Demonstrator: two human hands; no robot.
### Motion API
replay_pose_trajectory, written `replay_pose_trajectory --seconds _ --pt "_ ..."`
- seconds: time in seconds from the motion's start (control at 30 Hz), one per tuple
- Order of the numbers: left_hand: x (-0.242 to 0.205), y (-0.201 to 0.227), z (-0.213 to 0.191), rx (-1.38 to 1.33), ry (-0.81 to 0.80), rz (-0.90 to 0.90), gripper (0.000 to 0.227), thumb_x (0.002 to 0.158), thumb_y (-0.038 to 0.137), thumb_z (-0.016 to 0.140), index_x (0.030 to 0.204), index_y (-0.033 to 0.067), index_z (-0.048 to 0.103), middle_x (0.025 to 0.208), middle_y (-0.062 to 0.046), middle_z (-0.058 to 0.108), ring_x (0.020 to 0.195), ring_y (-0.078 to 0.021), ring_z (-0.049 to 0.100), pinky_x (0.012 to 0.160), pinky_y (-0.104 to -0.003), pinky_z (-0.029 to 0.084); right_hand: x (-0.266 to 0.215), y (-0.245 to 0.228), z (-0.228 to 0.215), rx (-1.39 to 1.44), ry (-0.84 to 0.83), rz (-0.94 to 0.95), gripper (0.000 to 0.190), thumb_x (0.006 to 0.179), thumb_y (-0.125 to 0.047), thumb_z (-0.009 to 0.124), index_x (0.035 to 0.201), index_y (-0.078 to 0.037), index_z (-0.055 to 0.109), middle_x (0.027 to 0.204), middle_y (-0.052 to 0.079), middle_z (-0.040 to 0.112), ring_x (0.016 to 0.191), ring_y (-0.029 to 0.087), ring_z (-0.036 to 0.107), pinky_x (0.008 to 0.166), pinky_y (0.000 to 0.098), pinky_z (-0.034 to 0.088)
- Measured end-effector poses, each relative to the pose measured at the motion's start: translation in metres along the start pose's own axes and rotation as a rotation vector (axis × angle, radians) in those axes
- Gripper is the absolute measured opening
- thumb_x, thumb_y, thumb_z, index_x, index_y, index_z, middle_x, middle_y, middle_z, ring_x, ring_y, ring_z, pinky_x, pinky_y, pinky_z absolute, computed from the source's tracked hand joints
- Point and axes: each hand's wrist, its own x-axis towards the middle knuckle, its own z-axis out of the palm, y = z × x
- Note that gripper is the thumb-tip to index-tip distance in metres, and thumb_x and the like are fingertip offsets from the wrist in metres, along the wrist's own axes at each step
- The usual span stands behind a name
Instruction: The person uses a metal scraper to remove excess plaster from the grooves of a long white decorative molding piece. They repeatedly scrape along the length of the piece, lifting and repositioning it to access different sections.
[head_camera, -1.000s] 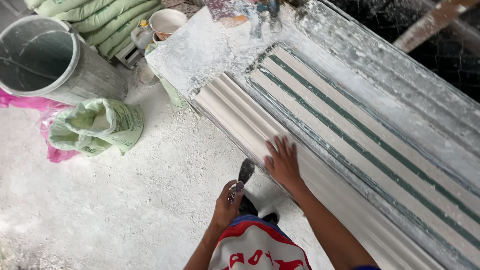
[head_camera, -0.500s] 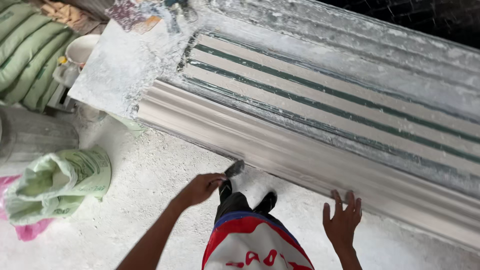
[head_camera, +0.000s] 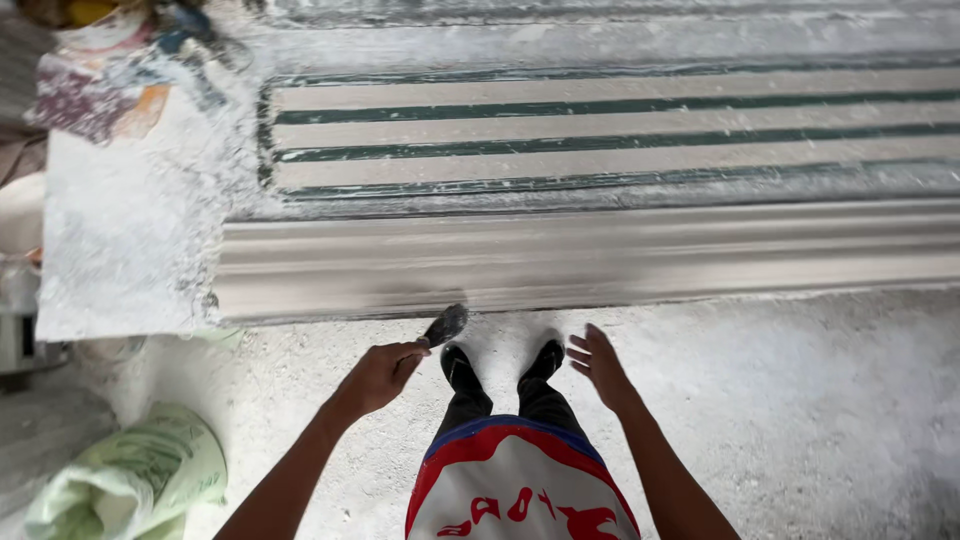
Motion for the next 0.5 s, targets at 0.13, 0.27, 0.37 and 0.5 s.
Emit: replay_pose_trajectory --seconds 0.13,0.27,0.37,0.5 --pt "0.01 -0.017 -0.027 0.102 -0.053 0.006 0.026 0.099 0.018 0.06 0.119 0.0131 0.076 0.085 -0.012 0.08 0.057 -0.0188 0.067 0.059 -0.036 0.054 -0.018 -0.004 0.039 -0.027 -0.024 0.015 0.077 0.102 -0.055 0.036 0.162 -0.009 0.021 0.154 0.021 0.048 0.137 0.035 0.054 0.112 0.0468 0.046" --pt "0.042 0.003 0.03 0.078 -0.06 0.203 0.034 0.093 0.01 0.059 0.125 0.0131 0.071 0.086 -0.015 0.076 0.063 -0.0233 0.07 0.061 -0.039 0.057 -0.045 -0.007 0.059 0.083 -0.053 0.071 0.075 0.101 -0.052 0.038 0.16 -0.007 0.025 0.153 0.022 0.049 0.136 0.037 0.055 0.111 0.0474 0.046" --pt "0.07 0.046 0.097 0.112 0.047 0.349 0.027 0.097 0.013 0.058 0.12 0.0125 0.074 0.089 -0.018 0.075 0.074 -0.0347 0.071 0.068 -0.047 0.058 -0.049 -0.011 0.067 0.221 -0.025 0.078 0.074 0.101 -0.05 0.042 0.159 -0.006 0.027 0.153 0.024 0.049 0.136 0.038 0.054 0.112 0.0469 0.046" --pt "0.072 0.079 0.116 0.108 0.035 0.305 0.026 0.099 0.017 0.057 0.118 0.0118 0.074 0.09 -0.019 0.074 0.08 -0.0381 0.072 0.071 -0.051 0.057 -0.052 -0.01 0.045 0.468 0.04 0.023 0.07 0.101 -0.04 0.05 0.156 -0.002 0.03 0.152 0.028 0.046 0.134 0.041 0.052 0.111 0.0489 0.045"
